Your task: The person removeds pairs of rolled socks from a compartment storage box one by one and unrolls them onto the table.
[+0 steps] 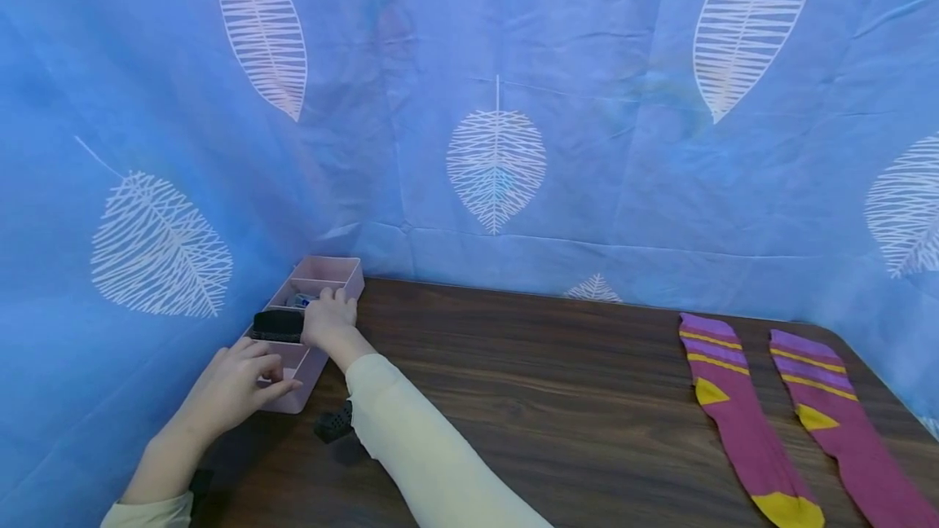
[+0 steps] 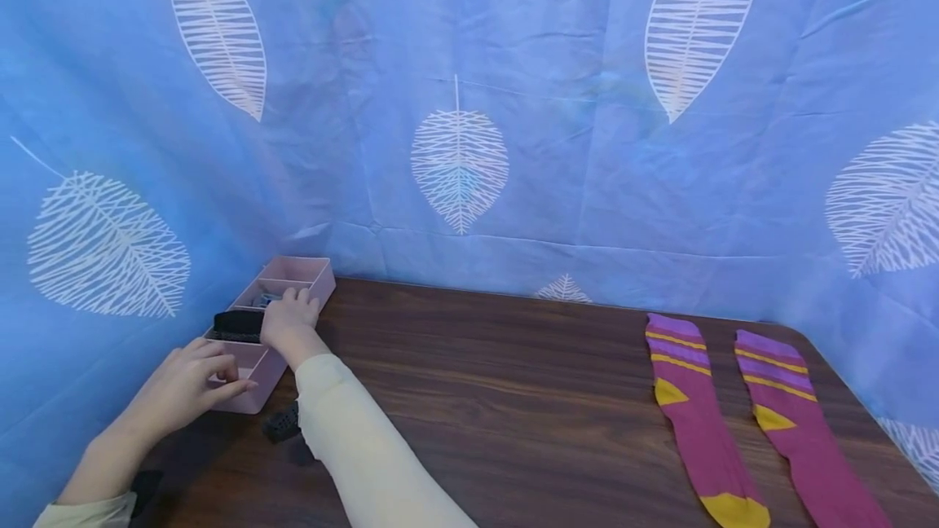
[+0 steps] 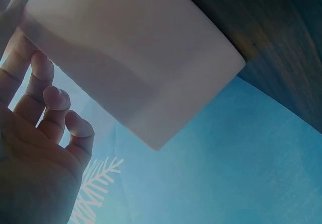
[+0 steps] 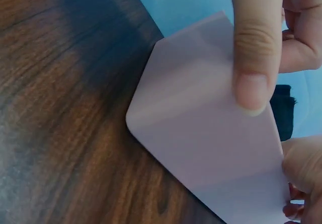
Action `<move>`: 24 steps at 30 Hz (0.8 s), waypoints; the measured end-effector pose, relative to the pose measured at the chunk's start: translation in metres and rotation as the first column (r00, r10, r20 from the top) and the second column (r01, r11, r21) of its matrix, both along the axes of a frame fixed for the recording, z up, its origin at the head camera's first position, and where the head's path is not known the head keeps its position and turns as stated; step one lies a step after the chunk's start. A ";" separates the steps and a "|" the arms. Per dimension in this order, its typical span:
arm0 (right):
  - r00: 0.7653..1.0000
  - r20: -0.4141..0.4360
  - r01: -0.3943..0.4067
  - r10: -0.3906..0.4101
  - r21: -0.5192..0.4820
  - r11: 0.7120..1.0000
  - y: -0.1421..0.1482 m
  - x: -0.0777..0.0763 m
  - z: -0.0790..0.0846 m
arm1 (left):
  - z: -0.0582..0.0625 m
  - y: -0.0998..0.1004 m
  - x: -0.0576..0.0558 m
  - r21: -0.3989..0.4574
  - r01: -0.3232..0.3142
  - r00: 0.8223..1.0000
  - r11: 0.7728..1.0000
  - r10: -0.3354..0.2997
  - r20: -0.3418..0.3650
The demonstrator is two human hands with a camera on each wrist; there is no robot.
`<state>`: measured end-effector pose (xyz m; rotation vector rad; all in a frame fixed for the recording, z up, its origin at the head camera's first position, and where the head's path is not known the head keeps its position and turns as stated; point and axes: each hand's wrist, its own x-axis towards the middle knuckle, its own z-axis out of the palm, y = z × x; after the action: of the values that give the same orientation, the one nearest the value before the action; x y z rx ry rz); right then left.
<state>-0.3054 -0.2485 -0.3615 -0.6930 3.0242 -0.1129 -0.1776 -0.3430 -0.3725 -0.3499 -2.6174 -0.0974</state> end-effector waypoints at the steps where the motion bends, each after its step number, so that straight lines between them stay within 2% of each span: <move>1: 1.000 -0.008 -0.004 0.004 -0.012 1.000 0.000 -0.001 -0.002 | 0.000 0.000 0.000 0.002 -0.004 1.000 1.000 0.004 0.005; 6: 0.998 -0.049 -0.043 0.039 -0.088 0.995 0.004 -0.005 -0.010 | 0.000 0.001 0.000 0.000 -0.001 1.000 1.000 0.001 0.003; 13: 0.979 -0.183 -0.123 0.093 -0.160 0.979 0.015 -0.004 -0.016 | 0.001 0.002 -0.001 -0.002 -0.015 0.999 1.000 0.015 0.034; 19: 0.960 -0.237 -0.203 0.152 -0.208 0.957 0.023 -0.001 -0.009 | 0.002 0.001 0.000 0.005 -0.020 0.999 1.000 0.020 0.042; 24: 0.952 -0.260 -0.235 0.165 -0.271 0.933 0.036 0.003 0.001 | 0.002 0.002 -0.001 0.013 -0.023 0.997 1.000 0.022 0.068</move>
<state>-0.3021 -0.2126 -0.3607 -1.1110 3.1632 -0.5291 -0.1785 -0.3406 -0.3706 -0.3171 -2.6854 -0.1212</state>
